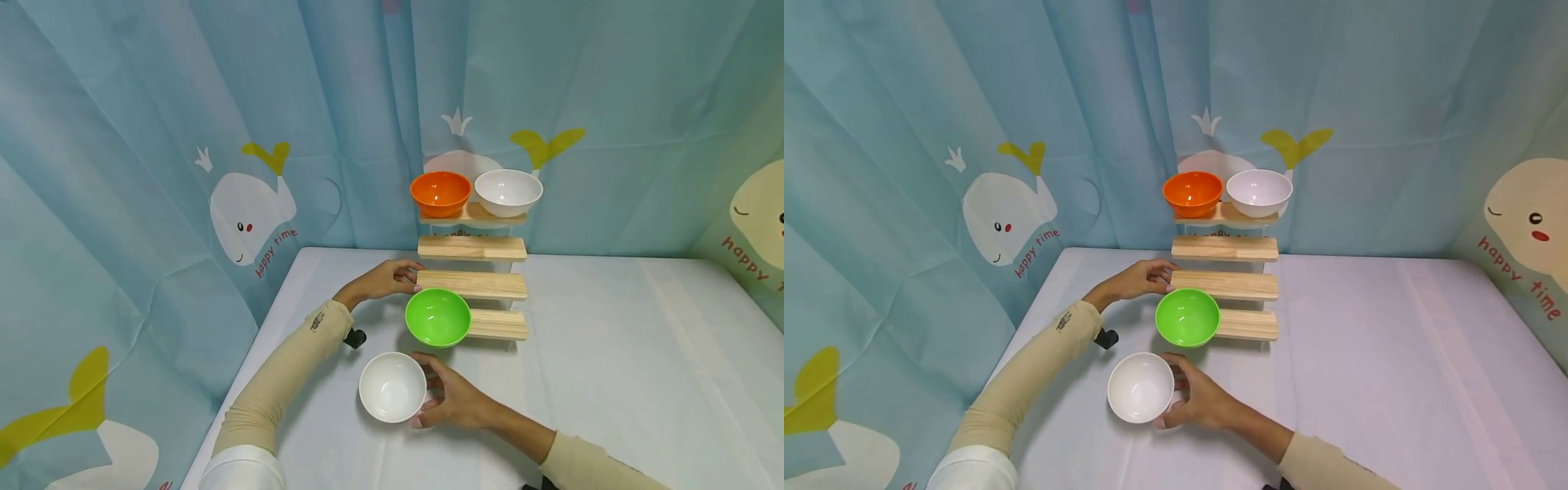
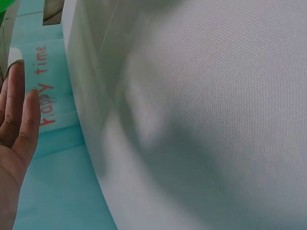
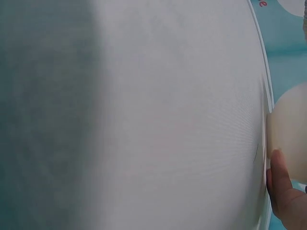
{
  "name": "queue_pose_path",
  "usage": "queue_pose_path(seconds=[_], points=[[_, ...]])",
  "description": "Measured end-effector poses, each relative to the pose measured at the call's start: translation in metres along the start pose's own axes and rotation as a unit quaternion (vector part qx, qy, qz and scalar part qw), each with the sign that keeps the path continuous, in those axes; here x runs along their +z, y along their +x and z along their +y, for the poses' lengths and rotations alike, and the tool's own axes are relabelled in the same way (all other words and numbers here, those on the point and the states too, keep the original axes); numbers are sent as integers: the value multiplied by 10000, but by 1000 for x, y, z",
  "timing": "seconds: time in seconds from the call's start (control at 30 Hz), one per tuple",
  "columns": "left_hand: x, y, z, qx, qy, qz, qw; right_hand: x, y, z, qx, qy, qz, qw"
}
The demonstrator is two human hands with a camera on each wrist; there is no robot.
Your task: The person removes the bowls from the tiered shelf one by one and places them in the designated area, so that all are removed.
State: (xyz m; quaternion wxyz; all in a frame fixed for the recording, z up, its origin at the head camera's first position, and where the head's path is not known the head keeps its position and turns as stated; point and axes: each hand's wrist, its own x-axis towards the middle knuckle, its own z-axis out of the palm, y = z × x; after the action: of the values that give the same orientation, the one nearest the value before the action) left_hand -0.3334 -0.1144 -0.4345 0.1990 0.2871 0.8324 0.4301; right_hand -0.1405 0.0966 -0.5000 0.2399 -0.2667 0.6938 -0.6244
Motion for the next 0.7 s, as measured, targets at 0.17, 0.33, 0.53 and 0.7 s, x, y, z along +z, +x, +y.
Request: queue_pose_path(seconds=[0.17, 0.33, 0.53, 0.7], points=[[0, 0, 1, 0, -17, -22, 10000, -4, -7, -3, 119, -84, 52, 9999], [-1, 0, 1, 2, -1, -6, 10000, -9, -17, -5, 253, -102, 212, 9994], [0, -1, 1, -21, 57, 33, 10000, -17, -32, -7, 296, -283, 293, 9987], [0, 0, 1, -56, 66, 37, 10000, -29, -46, -11, 334, -529, 258, 9977]])
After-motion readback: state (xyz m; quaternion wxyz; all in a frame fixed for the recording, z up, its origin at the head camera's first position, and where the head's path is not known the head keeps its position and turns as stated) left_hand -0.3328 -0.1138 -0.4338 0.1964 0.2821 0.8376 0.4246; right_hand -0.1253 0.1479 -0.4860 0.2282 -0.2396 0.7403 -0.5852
